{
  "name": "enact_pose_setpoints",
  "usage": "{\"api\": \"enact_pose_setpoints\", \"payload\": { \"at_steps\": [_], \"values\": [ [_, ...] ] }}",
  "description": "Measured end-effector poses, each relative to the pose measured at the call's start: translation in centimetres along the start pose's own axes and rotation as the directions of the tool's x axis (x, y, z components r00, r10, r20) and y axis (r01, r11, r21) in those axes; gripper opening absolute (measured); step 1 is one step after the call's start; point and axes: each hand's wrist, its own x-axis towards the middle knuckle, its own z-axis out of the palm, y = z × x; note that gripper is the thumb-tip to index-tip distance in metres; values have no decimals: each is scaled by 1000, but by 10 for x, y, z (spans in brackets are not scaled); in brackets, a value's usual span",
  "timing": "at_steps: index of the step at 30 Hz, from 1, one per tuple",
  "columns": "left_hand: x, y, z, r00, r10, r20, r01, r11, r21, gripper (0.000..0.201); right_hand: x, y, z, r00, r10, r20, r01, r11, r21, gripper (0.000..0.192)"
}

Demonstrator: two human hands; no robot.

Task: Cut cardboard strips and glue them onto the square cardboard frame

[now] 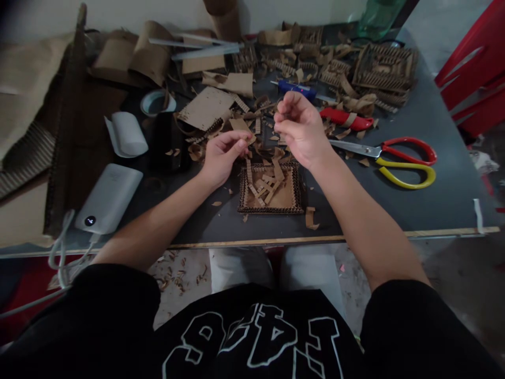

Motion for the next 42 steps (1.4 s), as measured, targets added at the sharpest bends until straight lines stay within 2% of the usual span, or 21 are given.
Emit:
{"api": "enact_pose_setpoints", "payload": {
  "at_steps": [3,6,9,12,15,16,19,22,26,30,33,35,38,42],
  "values": [
    [0,-1,0,1000,18,4,-18,1000,11,38,7,16,-10,994,-96,61,106,974,-200,30],
    [0,-2,-1,1000,22,6,-22,999,32,39,11,29,-16,981,-161,106,189,903,-386,25],
    [0,-5,-2,1000,24,15,-25,997,74,42,10,27,-17,967,-255,19,222,802,-554,22],
    [1,-8,-4,999,45,17,-47,991,126,43,3,11,-16,901,-417,-119,185,617,-765,19],
    [2,-11,-7,991,135,-1,-133,973,186,39,-2,2,-17,822,-543,-173,101,438,-893,24],
    [2,-12,-7,985,171,-5,-166,964,209,38,-2,3,-19,815,-550,-183,66,401,-914,29],
    [3,-13,-8,974,228,-4,-218,937,274,36,5,21,-28,837,-519,-174,-2,314,-949,46],
    [2,-12,-7,972,237,-2,-226,931,286,35,14,39,-39,855,-501,-131,-13,233,-972,53],
    [1,-7,-4,973,229,10,-224,942,252,30,16,42,-41,877,-468,-109,-6,217,-976,50],
    [-1,-2,0,968,248,32,-249,943,221,26,12,34,-34,875,-473,-100,30,261,-965,40],
    [-3,1,2,982,188,30,-190,966,177,32,12,30,-33,872,-471,-134,9,290,-957,34],
    [-5,2,3,988,152,36,-156,974,167,34,16,31,-33,880,-448,-158,-20,298,-954,38],
    [-6,3,3,985,164,50,-171,967,189,30,27,33,-30,890,-421,-178,-39,317,-947,49],
    [-5,6,3,976,214,52,-220,951,218,26,38,17,-8,889,-424,-174,-41,304,-952,49]
  ]
}}
